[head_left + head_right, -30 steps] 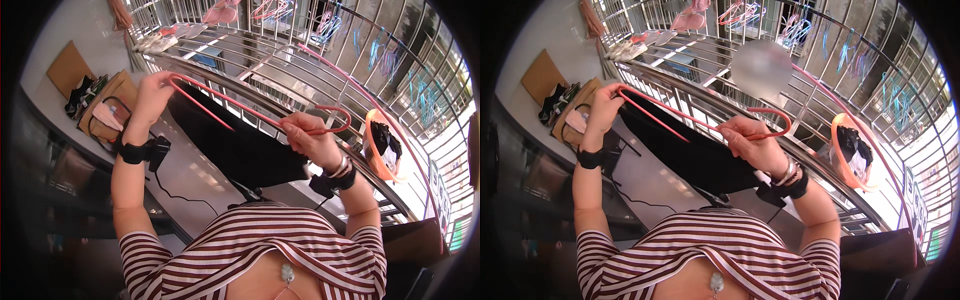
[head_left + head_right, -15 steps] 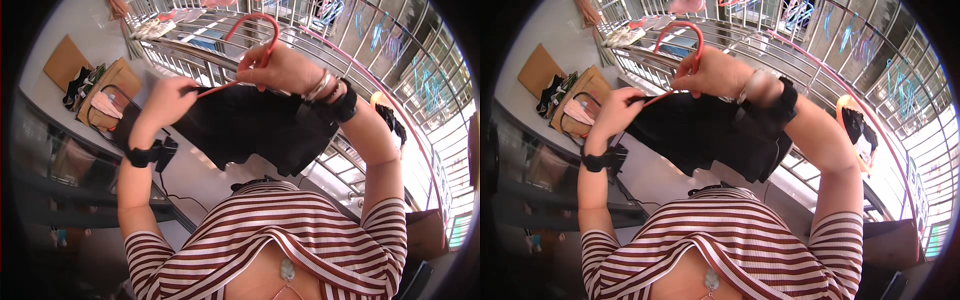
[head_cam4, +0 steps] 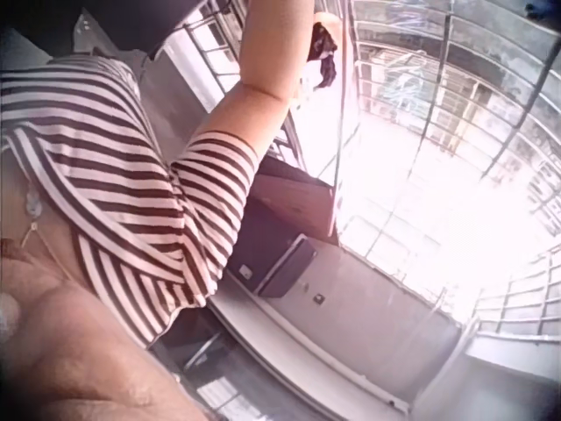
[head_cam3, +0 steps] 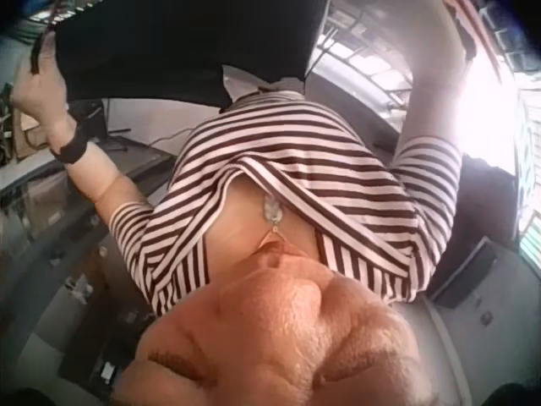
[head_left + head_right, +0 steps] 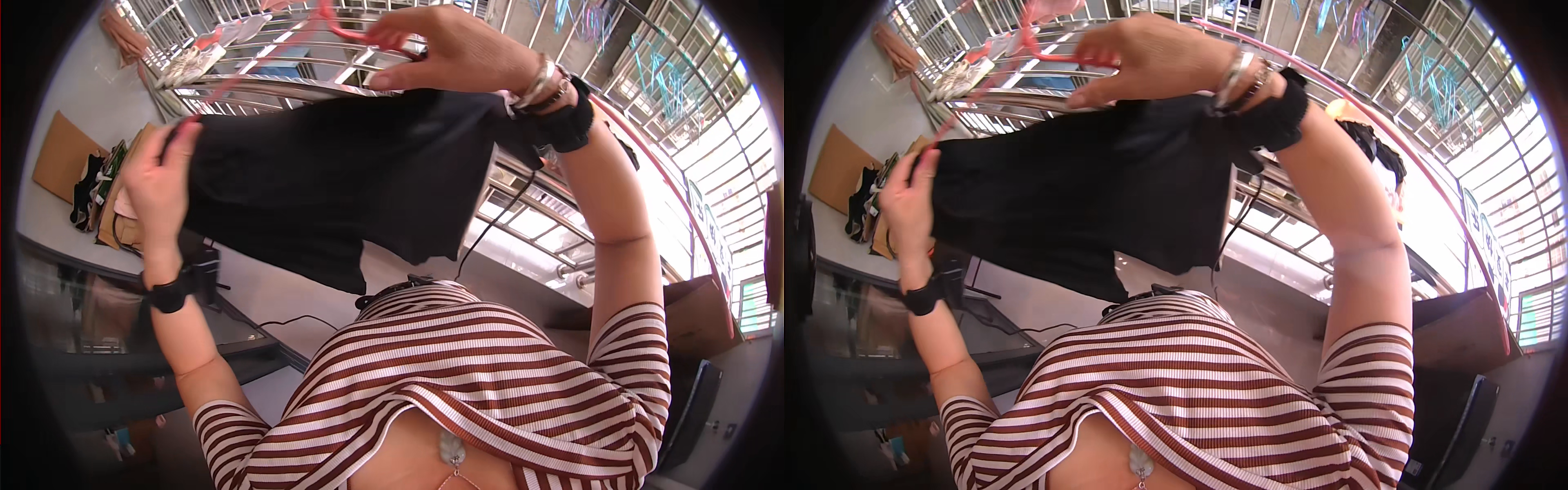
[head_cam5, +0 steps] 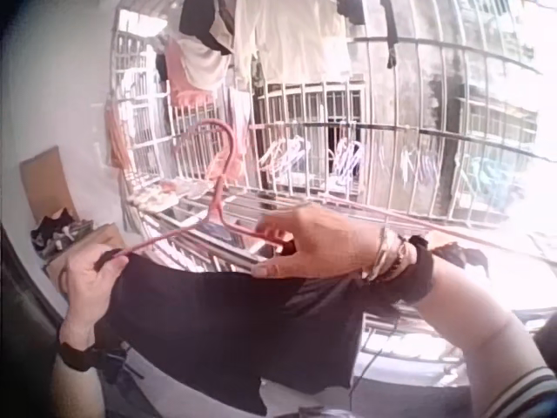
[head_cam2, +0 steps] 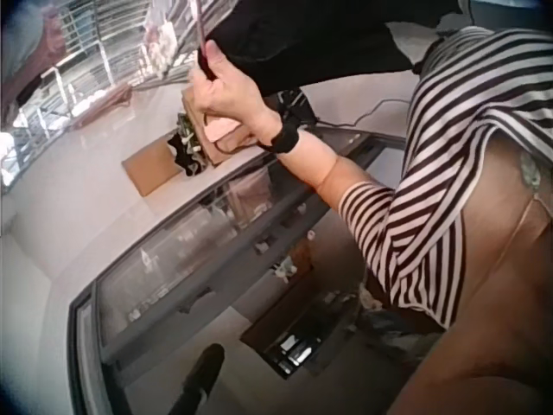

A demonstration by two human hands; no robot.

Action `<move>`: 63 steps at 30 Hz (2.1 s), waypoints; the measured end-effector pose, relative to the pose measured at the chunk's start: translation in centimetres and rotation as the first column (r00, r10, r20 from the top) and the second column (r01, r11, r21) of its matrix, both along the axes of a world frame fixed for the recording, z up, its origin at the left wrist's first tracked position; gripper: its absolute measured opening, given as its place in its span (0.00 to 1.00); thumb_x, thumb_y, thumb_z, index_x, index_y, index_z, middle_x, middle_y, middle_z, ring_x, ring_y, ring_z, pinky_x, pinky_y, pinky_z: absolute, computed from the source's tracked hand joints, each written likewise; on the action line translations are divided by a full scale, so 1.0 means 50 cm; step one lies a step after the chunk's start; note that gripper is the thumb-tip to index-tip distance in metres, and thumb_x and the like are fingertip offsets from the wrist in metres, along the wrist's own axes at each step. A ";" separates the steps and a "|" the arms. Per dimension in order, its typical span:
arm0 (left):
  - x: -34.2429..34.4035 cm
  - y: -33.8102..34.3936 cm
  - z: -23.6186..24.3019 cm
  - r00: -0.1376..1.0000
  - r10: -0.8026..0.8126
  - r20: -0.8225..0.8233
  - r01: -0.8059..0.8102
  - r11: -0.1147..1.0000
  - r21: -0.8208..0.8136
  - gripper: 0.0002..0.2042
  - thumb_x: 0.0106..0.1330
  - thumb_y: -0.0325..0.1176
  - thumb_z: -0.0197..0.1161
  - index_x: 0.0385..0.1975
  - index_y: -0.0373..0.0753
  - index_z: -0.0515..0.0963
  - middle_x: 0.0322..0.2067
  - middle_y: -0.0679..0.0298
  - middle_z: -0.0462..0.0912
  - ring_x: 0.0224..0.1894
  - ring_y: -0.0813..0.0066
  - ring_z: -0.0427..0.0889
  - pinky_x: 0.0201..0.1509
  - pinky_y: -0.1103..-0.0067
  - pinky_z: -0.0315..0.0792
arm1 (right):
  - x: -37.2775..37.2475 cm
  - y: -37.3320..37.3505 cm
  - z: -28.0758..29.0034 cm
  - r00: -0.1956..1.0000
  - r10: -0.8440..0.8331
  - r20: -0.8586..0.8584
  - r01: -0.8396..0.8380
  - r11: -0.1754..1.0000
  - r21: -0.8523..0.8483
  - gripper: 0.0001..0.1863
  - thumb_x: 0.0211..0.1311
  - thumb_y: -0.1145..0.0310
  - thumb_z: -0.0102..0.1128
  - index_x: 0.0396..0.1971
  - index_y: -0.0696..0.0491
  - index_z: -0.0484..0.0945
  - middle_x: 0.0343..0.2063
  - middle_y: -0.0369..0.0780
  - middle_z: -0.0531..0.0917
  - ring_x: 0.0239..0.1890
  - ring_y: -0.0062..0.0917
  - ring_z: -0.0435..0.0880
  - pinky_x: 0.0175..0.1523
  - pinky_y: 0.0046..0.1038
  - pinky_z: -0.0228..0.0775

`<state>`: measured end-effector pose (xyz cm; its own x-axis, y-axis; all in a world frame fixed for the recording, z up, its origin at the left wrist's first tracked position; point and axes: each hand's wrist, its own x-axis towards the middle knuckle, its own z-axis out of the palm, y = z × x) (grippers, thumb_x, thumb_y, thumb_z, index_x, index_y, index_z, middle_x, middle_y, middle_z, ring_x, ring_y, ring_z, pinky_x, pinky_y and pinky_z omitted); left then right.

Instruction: Hanging various items of clothing on a drying rack on a balcony.

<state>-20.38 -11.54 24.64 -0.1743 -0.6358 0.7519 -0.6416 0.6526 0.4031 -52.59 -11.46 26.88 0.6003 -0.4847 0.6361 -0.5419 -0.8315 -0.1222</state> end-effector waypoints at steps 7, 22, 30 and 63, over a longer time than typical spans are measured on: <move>0.152 0.136 0.051 0.851 0.508 0.133 -0.461 0.844 -0.275 0.13 0.56 0.35 0.61 0.33 0.30 0.76 0.28 0.58 0.78 0.30 0.74 0.74 0.38 0.79 0.69 | -0.046 0.115 -0.099 0.927 -0.297 0.230 0.338 0.927 -0.163 0.27 0.39 0.46 0.64 0.32 0.54 0.73 0.19 0.41 0.75 0.22 0.36 0.77 0.27 0.30 0.68; 0.153 0.124 -0.052 0.962 0.205 0.181 -0.193 0.978 -0.084 0.07 0.58 0.27 0.57 0.30 0.28 0.71 0.23 0.57 0.73 0.25 0.70 0.69 0.33 0.79 0.66 | -0.368 0.167 -0.222 0.600 -0.651 0.465 0.447 0.754 0.481 0.16 0.53 0.63 0.57 0.35 0.59 0.75 0.27 0.41 0.80 0.30 0.23 0.79 0.38 0.24 0.70; 0.061 0.180 -0.004 0.882 0.378 0.281 -0.333 0.923 -0.195 0.14 0.51 0.39 0.65 0.26 0.32 0.78 0.24 0.51 0.79 0.24 0.60 0.77 0.30 0.73 0.70 | -0.826 0.172 -0.274 -0.045 -0.985 -0.169 0.973 -0.081 0.215 0.27 0.49 0.54 0.54 0.44 0.59 0.68 0.44 0.50 0.71 0.51 0.42 0.66 0.54 0.36 0.60; 0.151 0.102 0.028 0.948 0.300 -0.109 -0.305 0.952 -0.032 0.11 0.54 0.35 0.61 0.26 0.31 0.74 0.20 0.56 0.75 0.22 0.66 0.72 0.29 0.75 0.65 | -0.264 0.598 -0.425 0.240 -0.964 -0.114 0.741 0.106 0.663 0.22 0.54 0.50 0.51 0.17 0.56 0.76 0.11 0.47 0.73 0.16 0.39 0.74 0.23 0.35 0.63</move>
<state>-12.84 -6.42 26.03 0.0995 -0.6095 0.7865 -0.7691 0.4544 0.4495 -65.81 18.45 5.62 -0.6139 -0.7852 0.0807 -0.6695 0.4638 -0.5802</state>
